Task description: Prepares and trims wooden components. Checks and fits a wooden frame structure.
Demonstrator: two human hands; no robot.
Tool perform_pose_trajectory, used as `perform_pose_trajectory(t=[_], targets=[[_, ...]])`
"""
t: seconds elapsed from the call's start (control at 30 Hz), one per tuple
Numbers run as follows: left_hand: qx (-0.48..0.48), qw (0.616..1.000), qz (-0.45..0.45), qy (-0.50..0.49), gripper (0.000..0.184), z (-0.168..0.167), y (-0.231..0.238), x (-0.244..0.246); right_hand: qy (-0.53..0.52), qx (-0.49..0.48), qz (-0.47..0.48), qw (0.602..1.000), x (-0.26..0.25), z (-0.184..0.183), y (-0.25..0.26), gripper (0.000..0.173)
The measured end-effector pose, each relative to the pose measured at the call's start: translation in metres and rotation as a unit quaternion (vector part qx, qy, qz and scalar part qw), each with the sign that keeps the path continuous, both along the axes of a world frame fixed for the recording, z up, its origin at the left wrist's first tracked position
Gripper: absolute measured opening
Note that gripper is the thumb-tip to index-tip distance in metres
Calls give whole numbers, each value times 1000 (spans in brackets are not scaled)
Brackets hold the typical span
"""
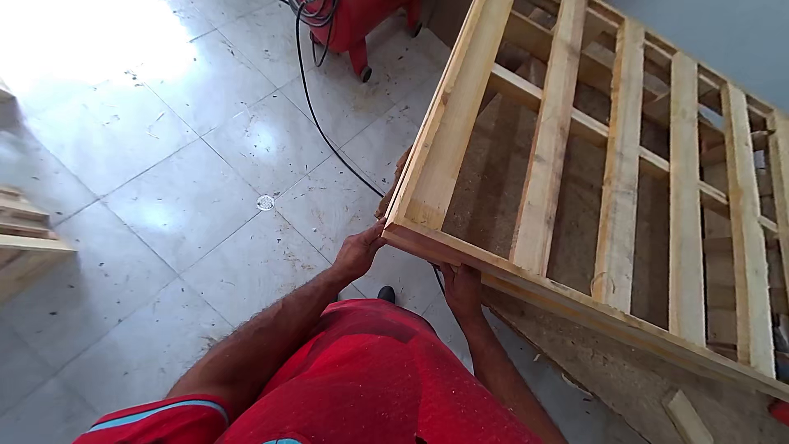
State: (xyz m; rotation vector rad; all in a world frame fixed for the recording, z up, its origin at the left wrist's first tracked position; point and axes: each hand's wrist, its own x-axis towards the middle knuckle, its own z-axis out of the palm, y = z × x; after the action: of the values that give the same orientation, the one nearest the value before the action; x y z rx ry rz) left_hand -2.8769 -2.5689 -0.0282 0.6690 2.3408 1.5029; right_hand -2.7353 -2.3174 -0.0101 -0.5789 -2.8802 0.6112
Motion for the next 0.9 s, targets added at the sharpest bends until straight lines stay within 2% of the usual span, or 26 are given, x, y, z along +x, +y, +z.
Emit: perform_pose_trajectory(t=[0.17,0.3,0.43,0.57,0.73,0.9], targets=[[-4,1000,10,2,39,-2,1,0,-50,6,0,999,-4,1,3,60],[-25,1000,-3,-14,41,2,-3,-5,-27,-2,31,999,-8,-3,11,62],[2,1000,-20,-7,50,9,-3,-6,2,-33,40,999,-10,-3,12,54],[54,998,-9,-14,39,6,4,-6,9,-42,25,999,-13,-3,10,54],[88,995,-11,-34,37,3,4,-13,22,-48,18,998,-17,-11,12,45],[113,991,13,-64,28,1,6,-11,27,-26,35,999,-17,-12,14,50]])
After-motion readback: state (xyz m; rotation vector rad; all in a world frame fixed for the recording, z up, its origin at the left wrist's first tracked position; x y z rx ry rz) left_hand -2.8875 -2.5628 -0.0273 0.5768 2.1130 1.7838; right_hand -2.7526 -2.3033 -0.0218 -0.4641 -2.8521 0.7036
